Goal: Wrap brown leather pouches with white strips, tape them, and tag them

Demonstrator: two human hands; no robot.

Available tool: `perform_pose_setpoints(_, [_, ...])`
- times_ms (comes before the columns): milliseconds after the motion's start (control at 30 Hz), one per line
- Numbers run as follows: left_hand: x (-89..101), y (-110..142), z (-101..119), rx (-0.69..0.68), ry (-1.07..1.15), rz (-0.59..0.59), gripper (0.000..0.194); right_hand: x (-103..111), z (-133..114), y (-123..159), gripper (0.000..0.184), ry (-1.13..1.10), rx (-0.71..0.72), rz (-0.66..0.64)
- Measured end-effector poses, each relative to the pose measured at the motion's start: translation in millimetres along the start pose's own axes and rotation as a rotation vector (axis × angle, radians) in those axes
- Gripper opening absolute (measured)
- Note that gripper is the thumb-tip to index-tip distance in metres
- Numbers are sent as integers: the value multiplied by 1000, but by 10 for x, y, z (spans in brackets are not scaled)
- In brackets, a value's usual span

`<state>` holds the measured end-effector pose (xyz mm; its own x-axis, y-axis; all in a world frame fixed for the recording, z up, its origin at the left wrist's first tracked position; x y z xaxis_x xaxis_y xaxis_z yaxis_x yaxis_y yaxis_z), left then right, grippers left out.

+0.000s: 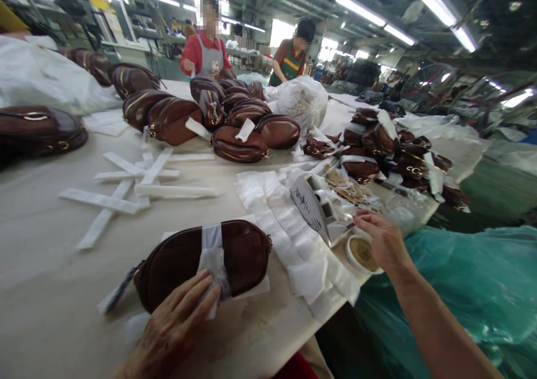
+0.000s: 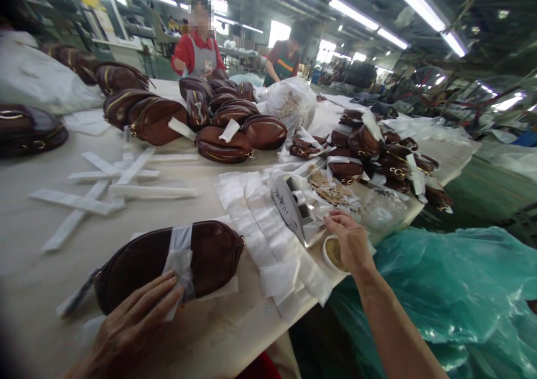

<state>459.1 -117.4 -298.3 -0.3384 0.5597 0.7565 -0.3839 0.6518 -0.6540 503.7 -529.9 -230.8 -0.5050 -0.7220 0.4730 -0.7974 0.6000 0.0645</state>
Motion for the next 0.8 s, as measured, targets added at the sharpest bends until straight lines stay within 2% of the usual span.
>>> perform_pose_setpoints(100, [-23,47,-5,5,10,-9,34,159,173,285,26,-139,-34,55])
perform_pose_setpoints(167, [-32,63,-9,7,8,-19,36,188,310,409,30,-199,-134,20])
perform_pose_setpoints(267, [-37,72,-10,9,13,-13,36,133,450,437,34,-177,-259,-64])
perform_pose_setpoints(333, [-42,75,-8,2,17,-3,35,99,475,375,33,-17,-217,-86])
perform_pose_setpoints(433, [-46,74,-14,-3,9,12,32,152,445,270,28,270,-65,10])
perform_pose_setpoints(500, [-43,60,-24,-7,1,17,31,242,396,255,24,357,-26,86])
perform_pose_setpoints(567, [-34,36,-28,-16,-6,7,31,312,309,307,24,430,4,93])
perform_pose_setpoints(600, [-26,21,-25,-18,-11,2,32,320,248,358,25,476,32,68])
perform_pose_setpoints(667, [-4,-8,-8,-12,-19,-14,32,254,103,495,29,552,103,-61])
perform_pose_setpoints(767, [14,-29,25,10,-14,-9,28,-41,-157,758,30,580,222,-453])
perform_pose_setpoints(800, [6,-26,34,9,-6,-23,26,-166,-265,847,29,561,273,-539])
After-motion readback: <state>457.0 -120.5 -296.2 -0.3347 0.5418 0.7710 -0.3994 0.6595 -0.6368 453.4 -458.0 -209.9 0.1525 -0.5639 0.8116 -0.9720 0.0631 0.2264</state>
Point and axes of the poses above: each hand's wrist, its own y-axis away from the middle knuckle, its own x-axis out of the back of the hand, z = x × y, the point moved 2 cm from there along -y, towards the middle knuckle, and after that the axes turned 9 degrees about -x, right-handed, at the moved point
